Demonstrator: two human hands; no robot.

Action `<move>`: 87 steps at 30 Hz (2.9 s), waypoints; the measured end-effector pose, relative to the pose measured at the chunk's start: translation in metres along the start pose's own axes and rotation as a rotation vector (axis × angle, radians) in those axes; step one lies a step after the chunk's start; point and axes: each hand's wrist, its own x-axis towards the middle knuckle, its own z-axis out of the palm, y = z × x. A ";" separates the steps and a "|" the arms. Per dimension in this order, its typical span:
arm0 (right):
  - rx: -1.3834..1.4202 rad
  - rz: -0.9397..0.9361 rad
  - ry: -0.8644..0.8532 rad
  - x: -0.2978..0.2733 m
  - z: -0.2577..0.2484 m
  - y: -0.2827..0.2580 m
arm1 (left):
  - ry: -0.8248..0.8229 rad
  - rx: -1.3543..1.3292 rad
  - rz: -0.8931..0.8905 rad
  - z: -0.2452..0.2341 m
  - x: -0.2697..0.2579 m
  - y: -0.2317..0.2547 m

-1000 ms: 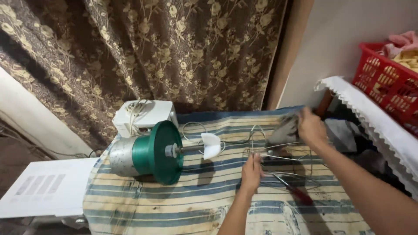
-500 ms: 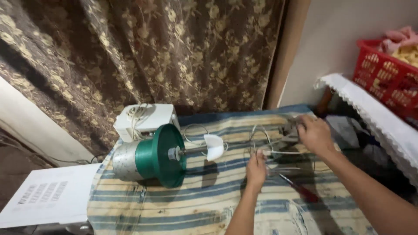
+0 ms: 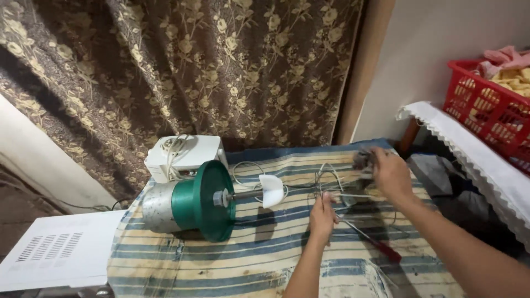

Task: Repairing and reassembling an electric fan using a screwdriver.

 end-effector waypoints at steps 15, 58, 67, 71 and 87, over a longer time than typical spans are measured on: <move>-0.179 -0.741 -0.297 -0.040 -0.028 -0.036 | 0.033 0.037 0.051 -0.006 0.039 -0.011; 0.118 -0.047 0.121 -0.065 -0.083 0.034 | -0.239 0.195 0.487 0.043 0.030 0.230; 0.083 0.417 0.028 -0.084 -0.053 0.084 | -0.282 0.698 0.990 0.095 0.074 0.200; 0.174 0.484 -0.203 -0.111 -0.049 0.109 | -0.521 0.822 1.014 0.131 0.084 0.164; 0.268 0.333 -0.199 -0.076 -0.009 0.088 | 0.069 0.424 1.055 0.062 0.058 0.161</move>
